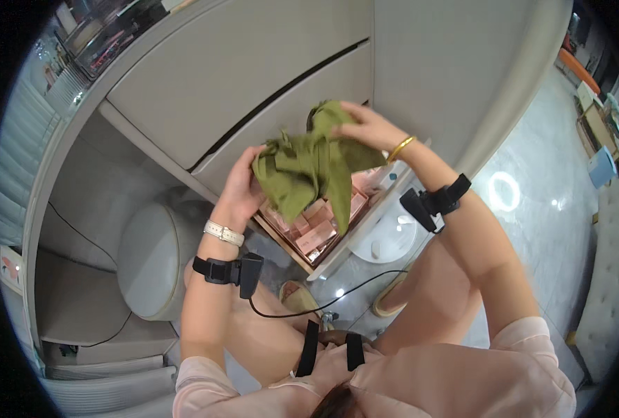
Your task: The person organizes boxes of skincare products in a drawer by hand, moving items between two drawers and placing some inside a green fabric pouch.
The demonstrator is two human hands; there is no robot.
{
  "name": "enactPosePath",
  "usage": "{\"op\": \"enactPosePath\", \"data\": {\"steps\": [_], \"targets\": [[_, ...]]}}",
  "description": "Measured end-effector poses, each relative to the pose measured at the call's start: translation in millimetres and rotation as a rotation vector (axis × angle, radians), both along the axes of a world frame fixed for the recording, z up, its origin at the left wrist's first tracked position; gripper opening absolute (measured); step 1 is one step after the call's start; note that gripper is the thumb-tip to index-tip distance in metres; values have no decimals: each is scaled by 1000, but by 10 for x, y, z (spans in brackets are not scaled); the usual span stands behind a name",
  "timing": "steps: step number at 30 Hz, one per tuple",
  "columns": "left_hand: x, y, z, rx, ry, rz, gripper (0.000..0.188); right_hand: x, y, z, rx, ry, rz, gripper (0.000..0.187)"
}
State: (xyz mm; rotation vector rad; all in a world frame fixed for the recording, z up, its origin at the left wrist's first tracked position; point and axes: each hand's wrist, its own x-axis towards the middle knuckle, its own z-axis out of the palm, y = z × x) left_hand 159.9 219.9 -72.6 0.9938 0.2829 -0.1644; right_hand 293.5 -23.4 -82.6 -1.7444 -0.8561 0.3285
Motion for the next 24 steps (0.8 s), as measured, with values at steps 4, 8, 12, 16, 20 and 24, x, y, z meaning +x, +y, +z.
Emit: {"op": "enactPosePath", "data": {"steps": [4,8,12,16,20,24], "targets": [[13,-95,-28,-132,19,-56,33,-431,101,271,-114,-37,331,100],[88,-283,-45,-245,15,-109,33,-451,102,140,-153,-101,274,88],[-47,-341,350,-216,-95,-183,36,-304,-74,564,-34,-213,58,55],[-101,-487,1007,-101,-353,-328,45,-97,-289,1831,-252,-580,-78,41],[-312,-869,1607,-216,-563,-359,51,-509,-483,3202,-615,-648,-165,44],[-929,-1119,1816,-268,-571,-689,52,-926,-993,3519,-812,-563,-157,46]]}}
